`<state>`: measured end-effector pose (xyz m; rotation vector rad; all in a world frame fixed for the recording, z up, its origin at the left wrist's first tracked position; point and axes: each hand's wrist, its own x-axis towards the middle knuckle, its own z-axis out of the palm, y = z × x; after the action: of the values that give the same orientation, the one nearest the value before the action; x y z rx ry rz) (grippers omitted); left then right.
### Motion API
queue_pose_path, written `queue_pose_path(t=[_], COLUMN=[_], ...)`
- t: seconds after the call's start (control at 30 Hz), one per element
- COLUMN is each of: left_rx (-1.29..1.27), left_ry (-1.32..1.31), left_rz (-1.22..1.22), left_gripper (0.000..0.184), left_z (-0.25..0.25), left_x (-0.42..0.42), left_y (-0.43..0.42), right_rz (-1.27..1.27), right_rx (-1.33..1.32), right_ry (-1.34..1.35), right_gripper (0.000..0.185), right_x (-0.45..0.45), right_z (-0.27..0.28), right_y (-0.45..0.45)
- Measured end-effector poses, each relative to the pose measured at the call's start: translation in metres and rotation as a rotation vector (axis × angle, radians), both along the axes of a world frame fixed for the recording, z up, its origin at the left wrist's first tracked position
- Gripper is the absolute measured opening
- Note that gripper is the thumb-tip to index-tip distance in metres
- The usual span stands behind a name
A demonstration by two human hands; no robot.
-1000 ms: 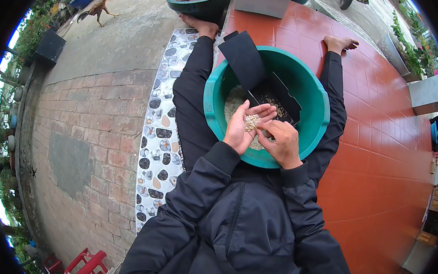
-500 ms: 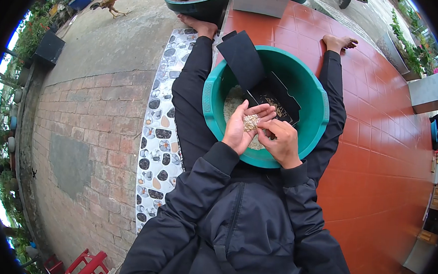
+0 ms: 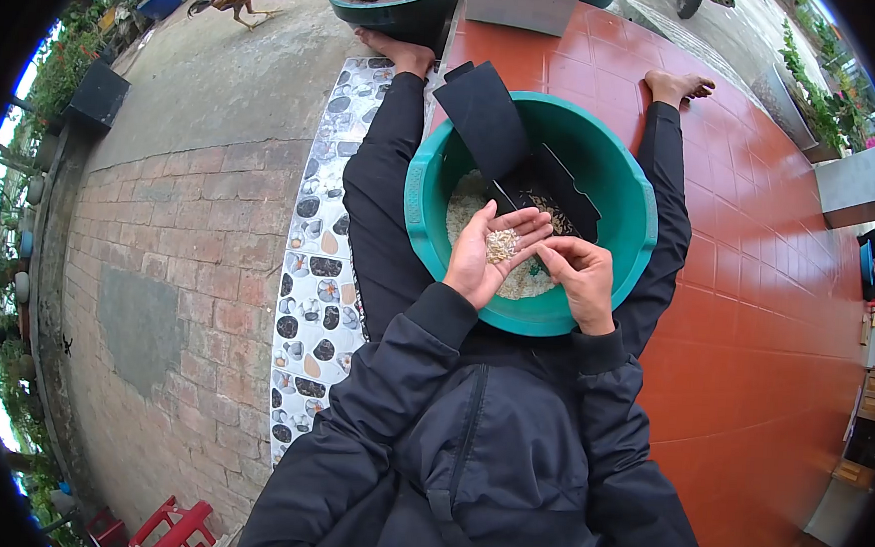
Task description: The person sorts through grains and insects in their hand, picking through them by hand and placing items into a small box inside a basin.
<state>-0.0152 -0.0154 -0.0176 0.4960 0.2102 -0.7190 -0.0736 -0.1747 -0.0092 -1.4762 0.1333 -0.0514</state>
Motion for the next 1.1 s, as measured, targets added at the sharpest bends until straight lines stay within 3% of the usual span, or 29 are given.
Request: queue_pose_path(t=[0.13, 0.3, 0.43, 0.7, 0.83, 0.93, 1.1], left_rx=[-0.047, -0.069, -0.063, -0.077, -0.063, -0.061, 0.002], left_ry=[0.017, 0.031, 0.054, 0.041, 0.029, 0.013, -0.026], left_rz=[0.005, 0.065, 0.136, 0.094, 0.077, 0.036, -0.084], left_gripper=[0.058, 0.057, 0.057, 0.06, 0.062, 0.063, 0.065], left_z=[0.0, -0.001, -0.002, -0.003, -0.002, -0.003, 0.001], left_x=[0.001, 0.001, 0.001, 0.002, 0.002, 0.002, 0.0], left_y=[-0.001, -0.001, -0.001, -0.001, 0.0, 0.0, 0.001], right_rz=[-0.026, -0.373, -0.468, -0.477, -0.46, -0.263, -0.153], right_rx=[0.074, 0.052, 0.127, 0.023, -0.234, -0.626, -0.719], right_ry=[-0.006, 0.037, 0.031, -0.055, -0.128, -0.267, -0.397], right_gripper=[0.013, 0.017, 0.018, 0.017, 0.013, 0.009, 0.009], right_x=[0.001, 0.011, 0.014, 0.011, 0.008, 0.005, 0.006], right_z=[-0.007, -0.01, -0.009, -0.007, 0.001, 0.013, 0.013], right_y=[-0.009, -0.015, -0.019, -0.013, 0.004, 0.015, 0.023])
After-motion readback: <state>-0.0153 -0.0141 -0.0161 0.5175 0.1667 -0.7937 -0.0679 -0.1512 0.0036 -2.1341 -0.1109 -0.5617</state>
